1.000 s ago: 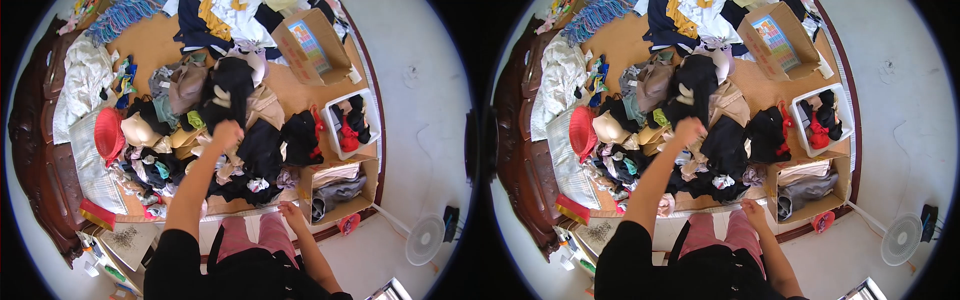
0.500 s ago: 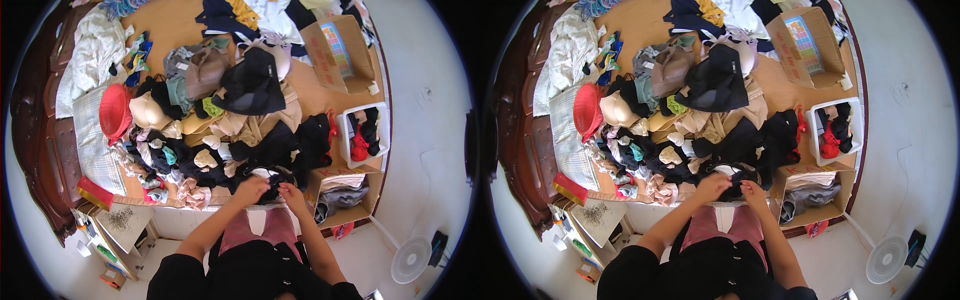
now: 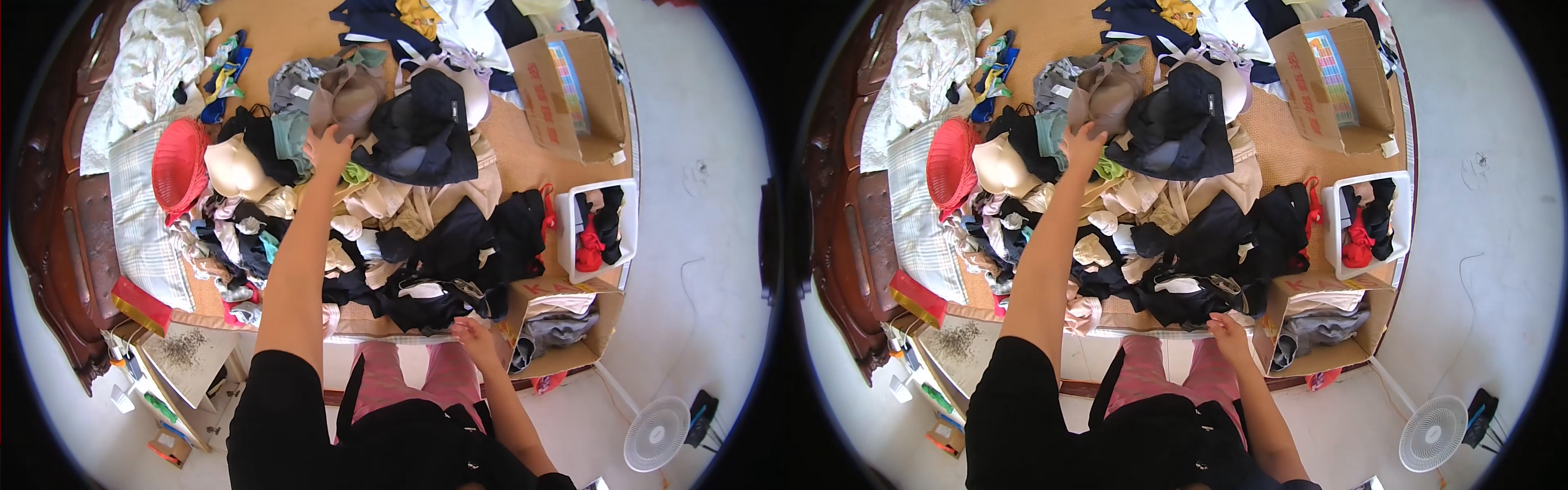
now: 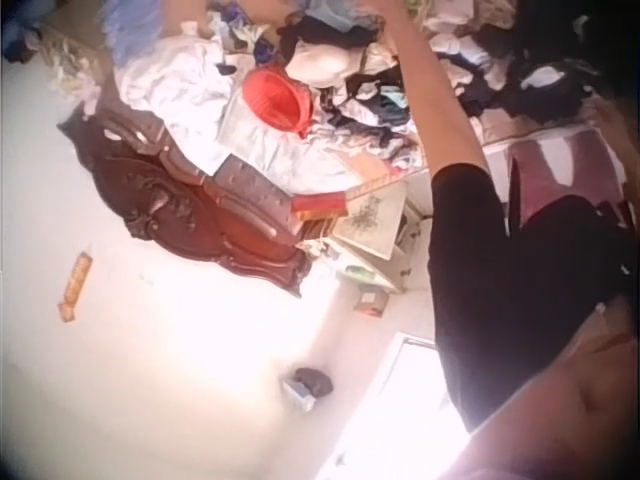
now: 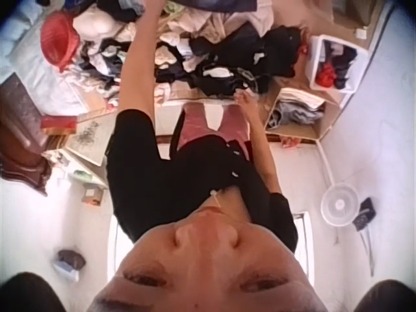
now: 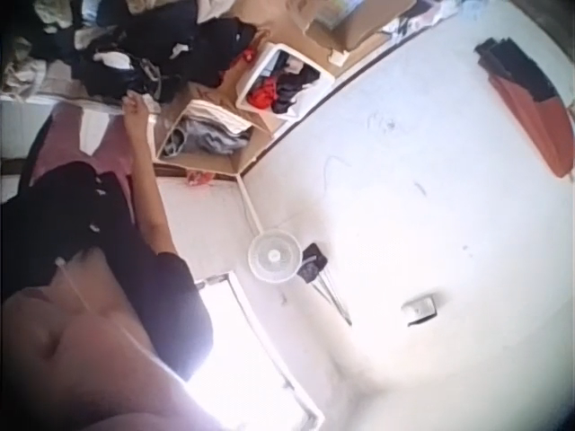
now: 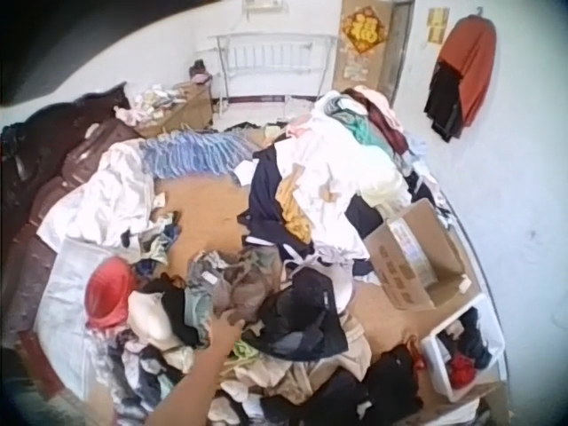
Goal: The person folds underwear, bras, and other small clothing items by hand and places them into a plastic bin and a cardboard box.
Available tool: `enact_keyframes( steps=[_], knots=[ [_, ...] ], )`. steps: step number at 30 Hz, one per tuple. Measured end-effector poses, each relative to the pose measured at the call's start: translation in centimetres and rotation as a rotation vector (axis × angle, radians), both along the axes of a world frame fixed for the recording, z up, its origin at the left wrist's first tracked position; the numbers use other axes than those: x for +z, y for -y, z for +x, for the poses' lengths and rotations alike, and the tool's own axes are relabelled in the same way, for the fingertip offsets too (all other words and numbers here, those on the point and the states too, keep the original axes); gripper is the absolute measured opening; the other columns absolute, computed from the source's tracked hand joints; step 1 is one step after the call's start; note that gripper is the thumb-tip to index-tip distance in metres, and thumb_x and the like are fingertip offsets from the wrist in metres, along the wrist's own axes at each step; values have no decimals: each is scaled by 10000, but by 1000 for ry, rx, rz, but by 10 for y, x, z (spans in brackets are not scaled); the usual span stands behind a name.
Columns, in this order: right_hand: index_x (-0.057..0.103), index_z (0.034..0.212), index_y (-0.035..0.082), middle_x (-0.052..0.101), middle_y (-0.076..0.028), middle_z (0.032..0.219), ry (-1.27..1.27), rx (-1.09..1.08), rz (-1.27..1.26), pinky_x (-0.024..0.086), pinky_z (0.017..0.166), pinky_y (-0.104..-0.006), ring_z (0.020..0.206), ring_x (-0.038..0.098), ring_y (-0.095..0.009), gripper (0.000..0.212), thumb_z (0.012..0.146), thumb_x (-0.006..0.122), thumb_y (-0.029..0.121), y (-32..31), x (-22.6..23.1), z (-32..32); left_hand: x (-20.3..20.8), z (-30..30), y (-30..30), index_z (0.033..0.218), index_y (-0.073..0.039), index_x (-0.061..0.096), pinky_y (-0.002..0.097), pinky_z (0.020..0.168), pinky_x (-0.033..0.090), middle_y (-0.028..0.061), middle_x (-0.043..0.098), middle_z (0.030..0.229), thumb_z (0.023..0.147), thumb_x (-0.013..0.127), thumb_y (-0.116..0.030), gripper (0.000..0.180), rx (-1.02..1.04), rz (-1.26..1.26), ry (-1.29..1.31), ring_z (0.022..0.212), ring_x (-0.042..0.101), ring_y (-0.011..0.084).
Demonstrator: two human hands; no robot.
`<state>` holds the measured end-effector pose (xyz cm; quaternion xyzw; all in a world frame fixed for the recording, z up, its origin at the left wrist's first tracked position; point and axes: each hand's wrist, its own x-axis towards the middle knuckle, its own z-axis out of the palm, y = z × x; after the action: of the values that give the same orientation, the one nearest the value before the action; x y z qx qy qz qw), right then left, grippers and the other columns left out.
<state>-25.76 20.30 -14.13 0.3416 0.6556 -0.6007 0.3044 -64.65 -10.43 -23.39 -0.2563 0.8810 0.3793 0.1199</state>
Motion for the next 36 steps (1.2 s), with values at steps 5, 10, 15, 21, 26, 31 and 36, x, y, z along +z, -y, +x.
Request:
enact_keyframes(
  steps=[5, 10, 15, 21, 26, 31, 36],
  knots=[
    [586, 1110, 20, 640, -63, 925, 1, 50, 19, 468, 727, -235, 795, 594, -115, 284, 861, 587, 157, 12, -1, -11, 31, 56, -81, 1279, -138, 469, 488, 1007, 283, 231, 332, 1354, 676, 735, -340, 689, -482, -154, -645, 1218, 338, 397],
    [578, 1119, 17, 635, -60, 933, -67, 99, 11, 467, 736, -240, 819, 591, -120, 283, 866, 575, 146, 16, 13, -36, 13, 59, -99, 1086, -139, 584, 486, 937, 335, 197, 548, 1152, 677, 716, -294, 457, -915, -454, -132, 1011, 559, 326],
    [584, 1107, 12, 639, -64, 927, -53, 38, 55, 469, 728, -242, 786, 597, -121, 271, 863, 569, 129, -1, -2, -24, 34, 40, -82, 877, -29, 607, 428, 713, 454, 176, 627, 831, 770, 650, -290, 285, -314, 42, -298, 803, 605, 343],
    [546, 1158, 3, 615, -69, 1015, -45, 62, 110, 465, 750, -244, 882, 597, -127, 316, 868, 577, 125, -9, -5, -23, 48, 44, -10, 1011, -13, 564, 427, 772, 439, 209, 598, 976, 794, 636, -282, 353, 205, -84, -455, 894, 570, 370],
    [379, 1343, 84, 453, -39, 1245, 30, -558, -381, 454, 844, -332, 1044, 527, -179, 521, 860, 567, 137, -4, -3, -50, 71, 99, -73, 1146, -64, 515, 449, 972, 311, 198, 411, 1254, 643, 707, -45, 539, -365, -324, -686, 1162, 388, 386],
    [224, 1417, 83, 277, -88, 1428, -77, -907, -518, 376, 958, -422, 1272, 351, -263, 587, 911, 504, 184, -33, -11, -100, 35, 199, -155, 1016, -38, 587, 425, 875, 380, 140, 504, 1121, 748, 661, -329, 403, -1023, -208, -198, 1072, 443, 305],
    [327, 1371, 76, 390, -68, 1369, -161, -701, -488, 379, 945, -403, 1226, 400, -224, 517, 920, 502, 260, -56, -16, -143, 30, 291, -205, 861, -69, 587, 410, 642, 474, 180, 549, 894, 616, 594, 7, 257, -929, 116, -24, 815, 557, 340]
  ],
)
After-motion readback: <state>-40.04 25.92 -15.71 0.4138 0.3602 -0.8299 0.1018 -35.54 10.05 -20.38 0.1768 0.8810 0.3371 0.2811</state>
